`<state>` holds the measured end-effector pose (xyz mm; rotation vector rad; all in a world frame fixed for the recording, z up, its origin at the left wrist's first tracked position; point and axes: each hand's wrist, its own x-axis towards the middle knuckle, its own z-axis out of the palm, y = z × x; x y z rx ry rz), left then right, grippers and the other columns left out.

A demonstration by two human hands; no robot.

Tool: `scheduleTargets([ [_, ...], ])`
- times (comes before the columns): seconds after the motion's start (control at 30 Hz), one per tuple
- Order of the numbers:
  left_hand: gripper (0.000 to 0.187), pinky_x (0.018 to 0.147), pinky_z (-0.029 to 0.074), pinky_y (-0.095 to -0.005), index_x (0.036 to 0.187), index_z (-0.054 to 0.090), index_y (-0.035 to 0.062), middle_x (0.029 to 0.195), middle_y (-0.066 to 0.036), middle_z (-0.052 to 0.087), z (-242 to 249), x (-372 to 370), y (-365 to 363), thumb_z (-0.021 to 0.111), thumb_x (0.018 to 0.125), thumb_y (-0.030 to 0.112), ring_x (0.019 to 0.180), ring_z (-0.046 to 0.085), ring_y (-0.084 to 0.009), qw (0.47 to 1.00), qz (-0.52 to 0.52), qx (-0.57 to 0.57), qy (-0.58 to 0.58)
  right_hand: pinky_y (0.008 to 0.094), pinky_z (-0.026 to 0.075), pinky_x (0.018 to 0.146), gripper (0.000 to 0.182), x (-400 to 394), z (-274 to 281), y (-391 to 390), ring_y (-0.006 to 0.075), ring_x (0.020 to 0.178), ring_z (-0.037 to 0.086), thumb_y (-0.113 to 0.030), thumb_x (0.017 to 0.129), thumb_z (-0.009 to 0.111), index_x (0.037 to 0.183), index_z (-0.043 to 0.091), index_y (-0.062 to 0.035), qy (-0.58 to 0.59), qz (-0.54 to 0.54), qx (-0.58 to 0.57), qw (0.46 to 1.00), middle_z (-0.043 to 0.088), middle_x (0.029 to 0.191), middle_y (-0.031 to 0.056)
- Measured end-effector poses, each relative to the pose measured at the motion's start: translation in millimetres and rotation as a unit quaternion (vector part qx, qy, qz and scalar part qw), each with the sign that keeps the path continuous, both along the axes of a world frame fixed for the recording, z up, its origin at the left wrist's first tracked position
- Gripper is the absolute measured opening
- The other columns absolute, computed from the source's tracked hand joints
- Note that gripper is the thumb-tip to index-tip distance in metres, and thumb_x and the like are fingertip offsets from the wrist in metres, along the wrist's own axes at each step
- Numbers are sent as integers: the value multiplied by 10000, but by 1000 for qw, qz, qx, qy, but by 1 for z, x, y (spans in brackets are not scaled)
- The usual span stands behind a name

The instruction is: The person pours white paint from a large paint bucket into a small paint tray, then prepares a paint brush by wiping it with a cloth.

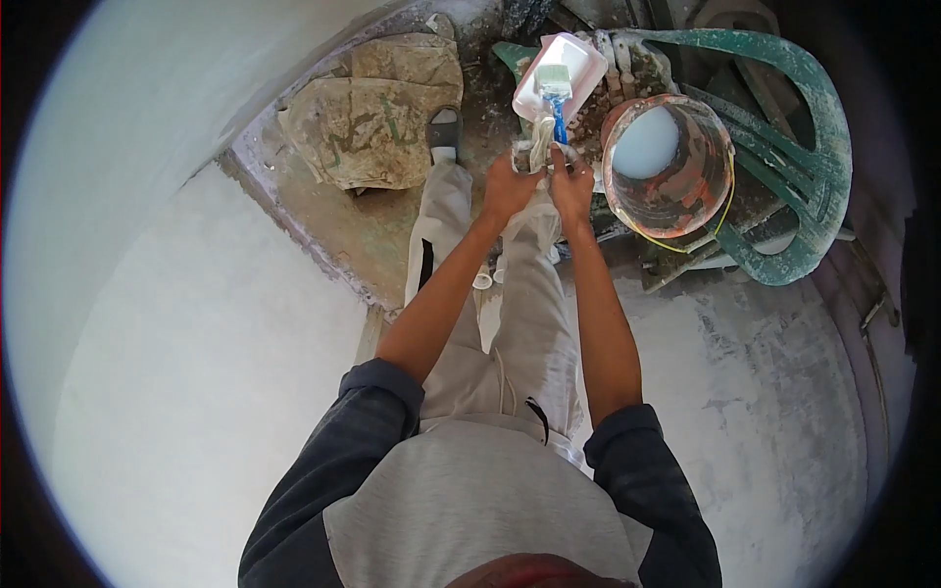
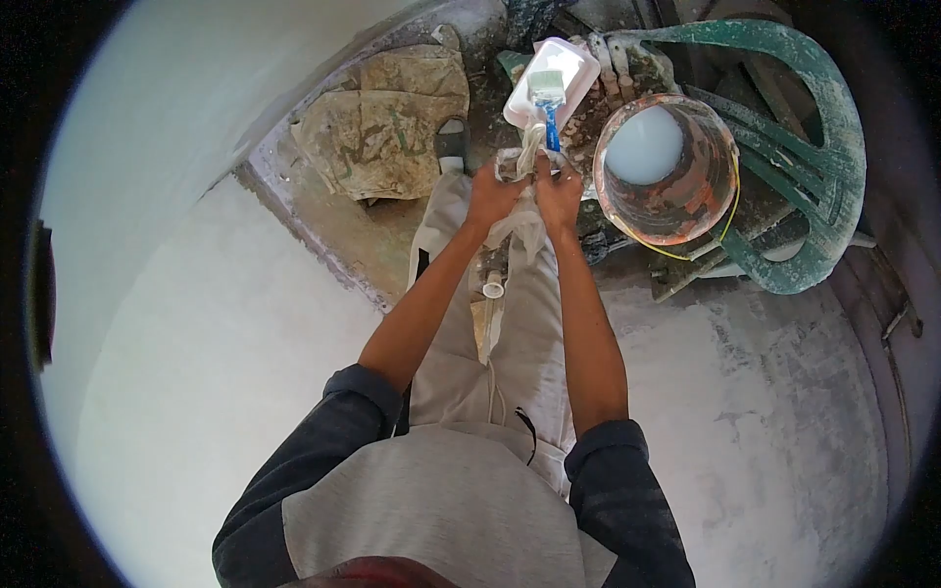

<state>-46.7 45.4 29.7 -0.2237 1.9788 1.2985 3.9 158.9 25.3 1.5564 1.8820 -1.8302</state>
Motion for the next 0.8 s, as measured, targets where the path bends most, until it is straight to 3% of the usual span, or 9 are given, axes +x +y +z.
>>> scheduleTargets([
  [0.03, 384, 862, 562, -356, 1174, 715, 18, 1066, -130, 782, 3, -2, 1, 818, 824, 138, 960, 743, -184, 1000, -12, -12, -17, 369, 523, 876, 360, 0, -1, 0, 225, 902, 692, -284, 990, 682, 1145, 750, 33, 0, 4, 3, 1000, 768, 985, 179],
  [0.13, 392, 857, 562, -355, 1175, 710, 13, 1064, -119, 783, 5, -3, 1, 821, 821, 141, 952, 738, -176, 1000, -4, 0, -12, 380, 522, 870, 356, -1, 3, 1, 224, 892, 687, -281, 990, 681, 1139, 750, 35, -2, 2, -3, 1000, 769, 980, 181],
  [0.23, 399, 834, 571, -375, 1135, 724, 15, 1009, -140, 785, -2, -1, 0, 835, 770, 133, 913, 759, -232, 999, 28, 24, -14, 393, 521, 862, 355, -2, 0, 3, 232, 875, 683, -281, 984, 693, 1132, 750, 37, -9, 25, 44, 999, 767, 959, 185],
  [0.47, 395, 829, 572, -370, 1129, 732, 20, 1006, -133, 789, -2, -3, -2, 842, 771, 143, 905, 760, -222, 999, 24, 18, -13, 412, 521, 848, 360, 0, -6, 3, 263, 852, 691, -286, 977, 704, 1126, 748, 39, -44, 7, 7, 999, 759, 924, 196],
  [0.53, 380, 844, 559, -338, 1163, 714, 12, 1044, -91, 780, -2, -4, -4, 823, 819, 131, 919, 720, -164, 999, 7, 14, -39, 416, 521, 839, 356, 0, -8, 2, 260, 837, 688, -284, 979, 700, 1115, 746, 41, -2, 16, 40, 999, 759, 916, 194],
  [0.63, 409, 832, 573, -369, 1139, 730, 19, 1009, -138, 788, -10, -2, -6, 855, 772, 148, 909, 755, -209, 999, 17, 13, -32, 417, 521, 839, 349, -3, -2, 3, 255, 839, 686, -278, 982, 689, 1105, 743, 45, -5, 17, 43, 999, 756, 908, 198],
  [0.8, 410, 836, 571, -361, 1132, 729, 9, 1017, -119, 790, -9, -5, -7, 865, 763, 125, 914, 748, -195, 998, 31, 22, -56, 407, 528, 811, 346, -6, 3, 6, 253, 821, 703, -276, 976, 685, 1093, 742, 44, -21, 27, 37, 999, 757, 903, 211],
])
